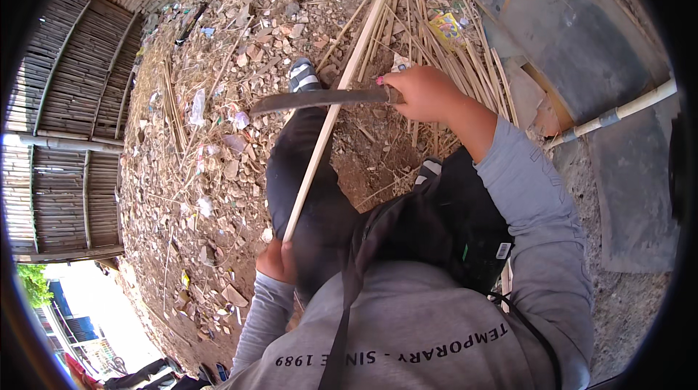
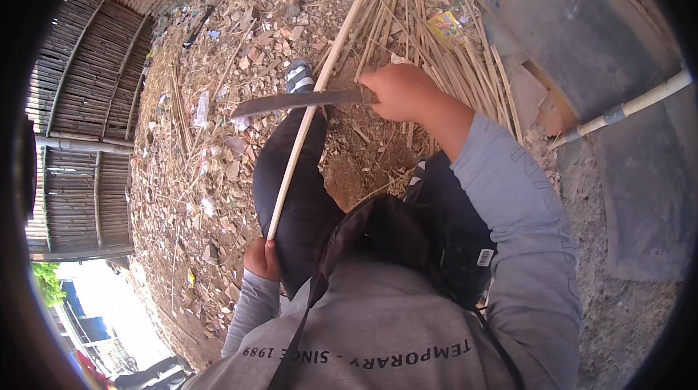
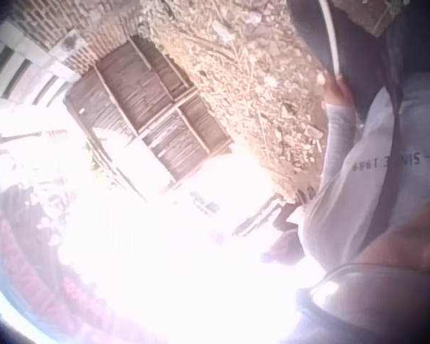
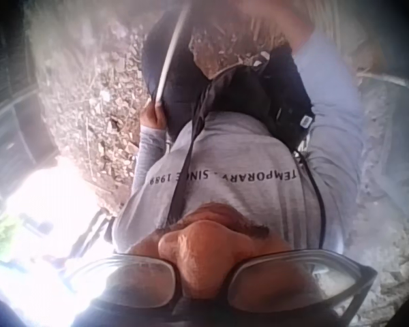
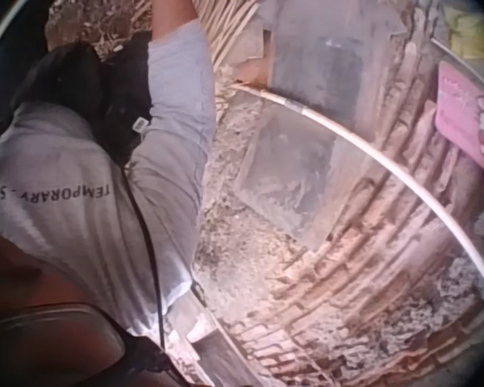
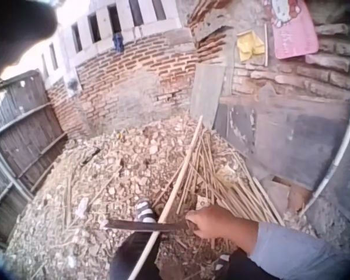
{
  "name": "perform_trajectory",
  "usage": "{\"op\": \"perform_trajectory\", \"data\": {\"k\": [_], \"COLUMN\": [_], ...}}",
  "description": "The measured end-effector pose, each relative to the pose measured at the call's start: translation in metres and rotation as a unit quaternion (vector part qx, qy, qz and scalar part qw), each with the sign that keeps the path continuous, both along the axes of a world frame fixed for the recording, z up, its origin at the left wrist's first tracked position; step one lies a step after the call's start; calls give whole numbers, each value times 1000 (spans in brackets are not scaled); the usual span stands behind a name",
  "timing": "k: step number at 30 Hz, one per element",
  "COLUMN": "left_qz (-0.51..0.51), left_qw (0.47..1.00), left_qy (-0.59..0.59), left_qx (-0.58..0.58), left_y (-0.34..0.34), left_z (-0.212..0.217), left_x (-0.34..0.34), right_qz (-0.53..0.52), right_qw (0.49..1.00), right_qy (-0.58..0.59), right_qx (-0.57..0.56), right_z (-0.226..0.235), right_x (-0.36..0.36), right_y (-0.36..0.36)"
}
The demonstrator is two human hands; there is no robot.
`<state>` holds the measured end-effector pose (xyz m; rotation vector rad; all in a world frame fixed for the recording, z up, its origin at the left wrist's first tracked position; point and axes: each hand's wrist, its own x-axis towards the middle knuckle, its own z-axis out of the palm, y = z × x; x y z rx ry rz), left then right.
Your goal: The person scrapes the side of a thin wooden strip using the edge of a blade while sitting on the ground.
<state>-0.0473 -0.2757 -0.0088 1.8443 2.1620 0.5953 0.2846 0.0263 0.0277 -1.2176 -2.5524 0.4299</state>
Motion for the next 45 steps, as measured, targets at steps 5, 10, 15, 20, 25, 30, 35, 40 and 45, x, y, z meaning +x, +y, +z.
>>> {"op": "perform_trajectory", "data": {"k": [5, 10, 15, 20, 25, 30, 35, 40, 45], "left_qz": [15, 27, 14, 25, 17, 23, 5, 1, 6], "left_qw": [1000, 1000, 1000, 1000, 1000, 1000, 1000, 1000, 1000], "left_qy": [5, 15, 25, 16, 20, -9, 9, -6, -10], "left_qx": [-22, -5, 4, -3, -14, -5, -23, -11, -4], "left_y": [-23, -25, -27, -20, -25, -20, -20, -20, -16], "left_z": [2, -12, -19, -21, -18, -17, -14, -18, -11], "left_x": [-6, -7, -14, -12, -17, -12, -17, -18, -12], "right_qz": [88, 10, 114, 19, 60, 5, -23, 69, -30], "right_qw": [995, 997, 991, 997, 997, 1000, 998, 996, 995], "right_qy": [-41, -4, -24, 54, -38, 7, 52, -58, 27], "right_qx": [-2, -72, 72, -42, 10, -22, -10, 11, -89], "right_z": [-1, -1, 5, -7, 12, -5, 0, 5, -2], "right_x": [-8, -1, -17, -4, -14, -8, 6, -7, 1], "right_y": [-11, 0, -23, 0, -15, 2, 7, -10, 5]}}
